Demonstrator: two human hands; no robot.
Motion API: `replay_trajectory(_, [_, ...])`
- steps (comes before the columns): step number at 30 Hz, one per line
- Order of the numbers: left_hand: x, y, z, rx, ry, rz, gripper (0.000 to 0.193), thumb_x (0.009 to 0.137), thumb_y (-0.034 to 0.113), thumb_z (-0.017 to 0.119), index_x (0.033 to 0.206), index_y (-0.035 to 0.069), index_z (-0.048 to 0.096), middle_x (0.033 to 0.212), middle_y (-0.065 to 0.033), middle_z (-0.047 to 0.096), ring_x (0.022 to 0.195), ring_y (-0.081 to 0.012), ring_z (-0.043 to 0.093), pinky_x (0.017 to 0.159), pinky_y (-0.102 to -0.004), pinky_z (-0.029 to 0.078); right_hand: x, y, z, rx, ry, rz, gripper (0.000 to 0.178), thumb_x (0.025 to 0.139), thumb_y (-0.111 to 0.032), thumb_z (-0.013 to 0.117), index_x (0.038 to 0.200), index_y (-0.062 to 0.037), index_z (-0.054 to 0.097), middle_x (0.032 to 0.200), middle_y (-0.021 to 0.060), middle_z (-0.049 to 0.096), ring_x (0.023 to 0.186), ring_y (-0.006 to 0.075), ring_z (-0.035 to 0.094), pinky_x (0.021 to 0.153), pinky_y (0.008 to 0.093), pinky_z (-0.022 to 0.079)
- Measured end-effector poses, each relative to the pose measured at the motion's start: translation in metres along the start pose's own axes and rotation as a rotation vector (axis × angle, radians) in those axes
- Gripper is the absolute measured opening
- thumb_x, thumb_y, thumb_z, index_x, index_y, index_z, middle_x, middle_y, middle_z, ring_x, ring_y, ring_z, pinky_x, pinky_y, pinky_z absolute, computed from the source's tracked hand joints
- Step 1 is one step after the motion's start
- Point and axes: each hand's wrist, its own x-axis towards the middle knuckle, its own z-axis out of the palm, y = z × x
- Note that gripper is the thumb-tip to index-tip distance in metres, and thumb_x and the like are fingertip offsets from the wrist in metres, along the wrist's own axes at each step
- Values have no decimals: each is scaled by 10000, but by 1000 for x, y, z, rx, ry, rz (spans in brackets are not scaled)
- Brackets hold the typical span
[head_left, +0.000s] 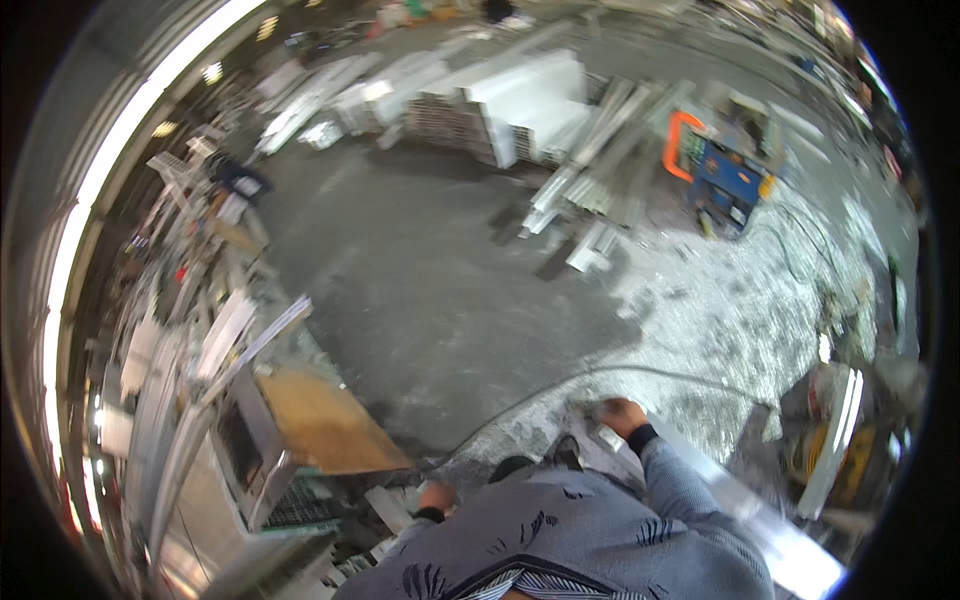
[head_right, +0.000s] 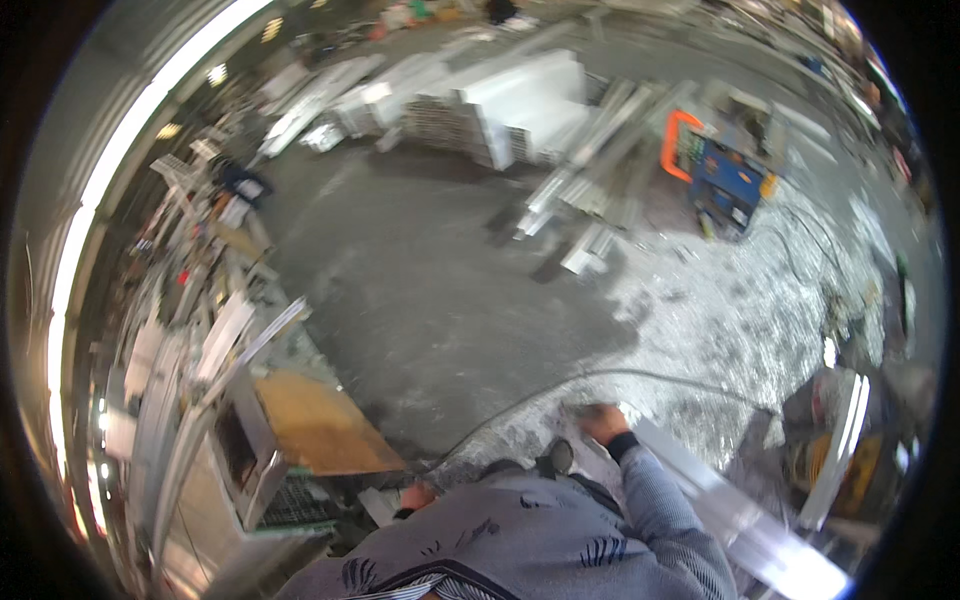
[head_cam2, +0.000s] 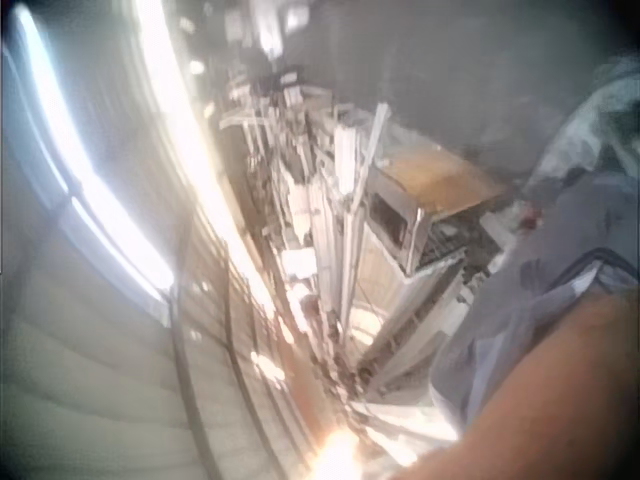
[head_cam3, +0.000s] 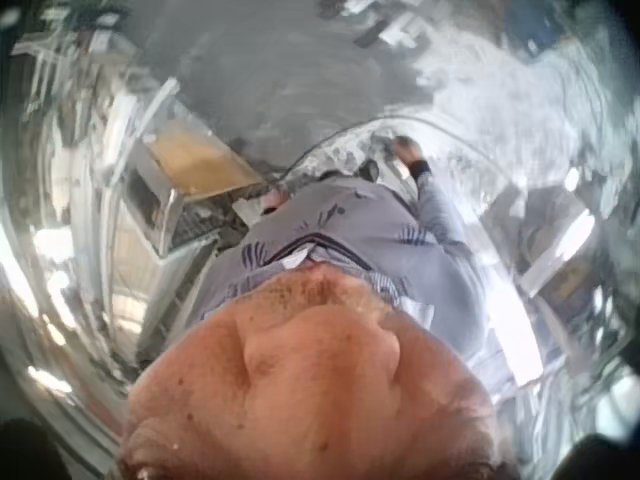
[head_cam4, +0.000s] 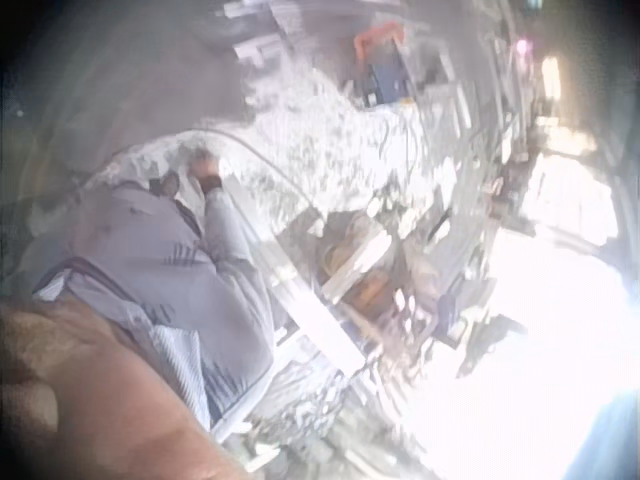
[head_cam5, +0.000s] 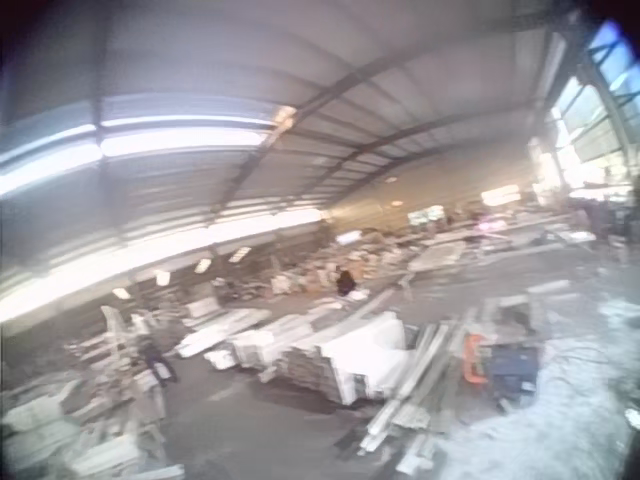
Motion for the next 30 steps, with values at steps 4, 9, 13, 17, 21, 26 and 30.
replay_trajectory(4, [21, 155, -157, -250, 387, 613, 575, 918, 369, 724, 1400, 89, 583, 1232, -187, 676, 1080, -363, 670, 921, -472, 536, 16, -118, -33, 314, -85, -328, 645, 809, -312, 792, 1349, 6, 637, 1177, 232, 731, 1074, 323, 725, 942, 416, 573])
replay_trajectory(9, [29, 358, -268, -182, 318, 1248, 475, 869, 154, 727, 1331, 81, 640, 1181, -162, 691, 1038, -345, 672, 918, -457, 527, 57, -204, -56, 276, 99, -601, 626, 793, -256, 814, 1326, 15, 630, 1082, 196, 685, 980, 369, 701, 904, 411, 568])
replay_trajectory(13, [77, 471, -310, 38, 100, 1481, 419, 812, 89, 731, 1229, 78, 694, 1075, -139, 718, 1029, -375, 660, 908, -468, 516, 104, -208, -94, 429, 191, -450, 514, 775, -214, 813, 1219, 2, 670, 1083, 200, 718, 966, 348, 720, 878, 421, 573])
replay_trajectory(17, [94, 544, -332, 100, -61, 1635, 355, 814, 110, 742, 1167, 82, 709, 1027, -117, 735, 971, -379, 675, 855, -465, 526, 122, -207, -125, 515, 348, -307, 443, 782, -175, 808, 1166, -2, 671, 1092, 201, 696, 978, 331, 719, 870, 412, 583])
replay_trajectory(21, [96, 620, -316, 206, -321, 1700, 299, 877, 150, 732, 1164, 71, 717, 1027, -131, 740, 936, -349, 706, 835, -438, 553, 105, -183, -160, 361, 743, -105, 374, 780, -218, 789, 1065, -9, 664, 985, 160, 657, 895, 352, 689, 790, 437, 564])
replay_trajectory(26, [173, 701, -280, 436, -424, 1620, 321, 911, 249, 738, 1159, 45, 727, 998, -171, 745, 932, -329, 725, 830, -425, 563, 62, -106, -174, 342, 1015, 380, 319, 798, -274, 761, 984, -29, 676, 976, 182, 664, 899, 356, 684, 787, 448, 550])
replay_trajectory(30, [288, 745, -238, 675, -413, 1496, 393, 901, 326, 748, 1161, 32, 726, 993, -192, 753, 949, -356, 723, 847, -442, 562, 59, -22, -183, 436, 1052, 589, 329, 795, -282, 704, 1024, -45, 703, 966, 207, 687, 927, 377, 683, 815, 482, 548])
